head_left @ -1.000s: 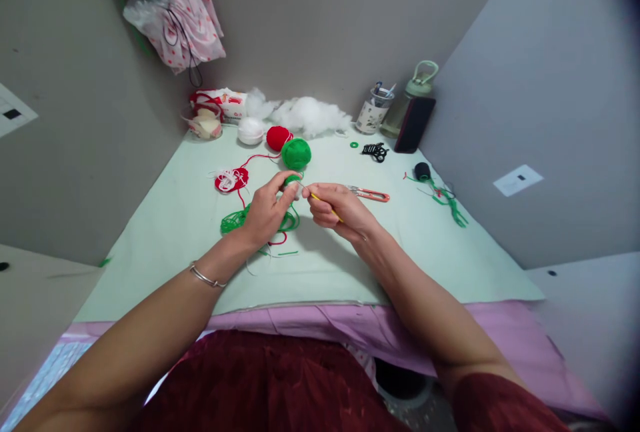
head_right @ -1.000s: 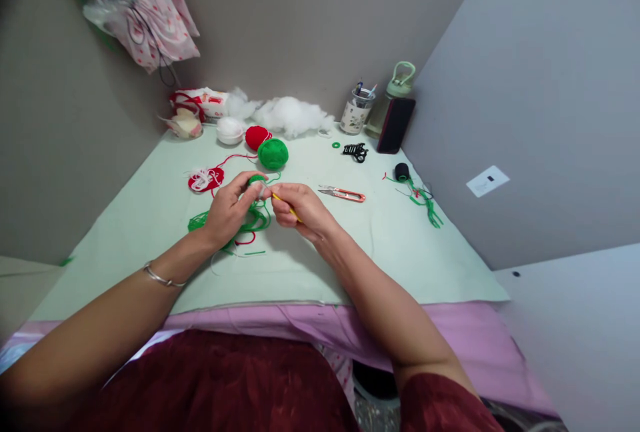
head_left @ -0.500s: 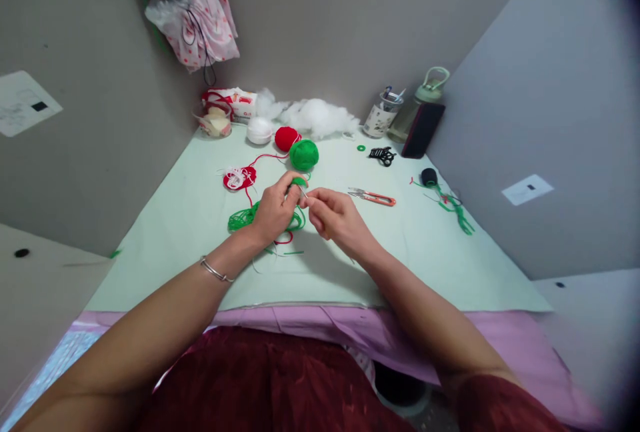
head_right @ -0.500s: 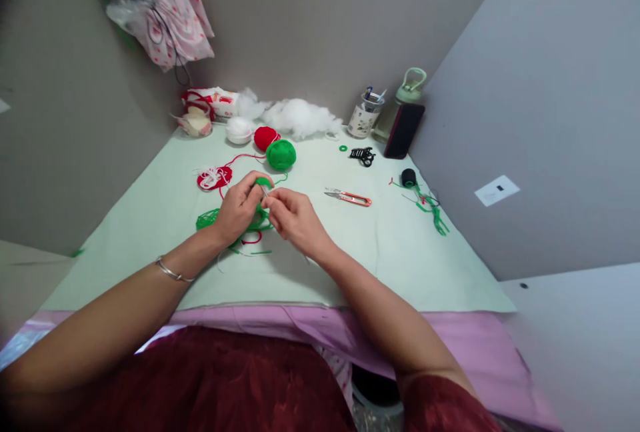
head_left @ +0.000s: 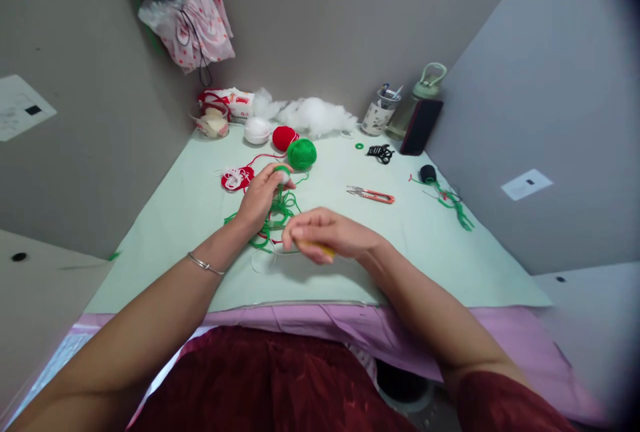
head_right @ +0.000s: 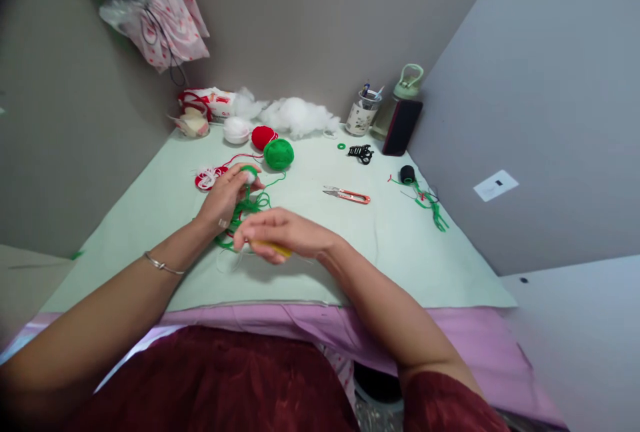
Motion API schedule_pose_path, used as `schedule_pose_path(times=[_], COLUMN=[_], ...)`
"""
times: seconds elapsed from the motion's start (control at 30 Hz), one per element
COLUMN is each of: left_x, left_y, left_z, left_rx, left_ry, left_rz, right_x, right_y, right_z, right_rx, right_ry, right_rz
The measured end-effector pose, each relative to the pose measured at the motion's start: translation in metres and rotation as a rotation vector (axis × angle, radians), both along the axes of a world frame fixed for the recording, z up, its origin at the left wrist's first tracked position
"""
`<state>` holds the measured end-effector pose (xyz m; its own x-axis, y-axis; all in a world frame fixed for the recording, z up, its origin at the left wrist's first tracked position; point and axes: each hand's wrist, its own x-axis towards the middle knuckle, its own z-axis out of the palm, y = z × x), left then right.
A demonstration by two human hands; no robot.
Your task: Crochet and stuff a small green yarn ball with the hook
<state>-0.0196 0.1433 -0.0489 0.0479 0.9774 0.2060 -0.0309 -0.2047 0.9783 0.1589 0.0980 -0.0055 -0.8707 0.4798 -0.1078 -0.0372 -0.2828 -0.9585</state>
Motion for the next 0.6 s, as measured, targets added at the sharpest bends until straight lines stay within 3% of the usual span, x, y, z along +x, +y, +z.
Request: schedule_pose_path(times=[0.13, 0.23, 0.3, 0.47, 0.6], left_x=[0.005, 0.014, 0.018, 0.021, 0.019], left_y=[-0.008, -0.017, -0.021, -0.021, -0.02], left_z=[0.007, 0.01, 0.011, 0.009, 0.007], left_rx=[-0.006, 0.017, 0.035, 0.024, 0.017], left_ry=[-0.064, -0.081, -0.097, -0.136, -0.147], left_rz=[-0.069, -0.104, -0.118, -0.124, -0.069], right_x=[0.0, 0.0, -0.002, -0.003, 0.0], right_y=[0.012, 0.02, 0.021, 0.019, 0.022], right_z=[-0.001, -0.004, -0.005, -0.005, -0.007], right_rx=[0.134, 0.201, 0.187, 0.12, 0.113], right_ry=[0.098, 0.048, 0.032, 0.003, -0.055], right_rz=[-0.637, -0.847, -0.842, -0.618, -0.647])
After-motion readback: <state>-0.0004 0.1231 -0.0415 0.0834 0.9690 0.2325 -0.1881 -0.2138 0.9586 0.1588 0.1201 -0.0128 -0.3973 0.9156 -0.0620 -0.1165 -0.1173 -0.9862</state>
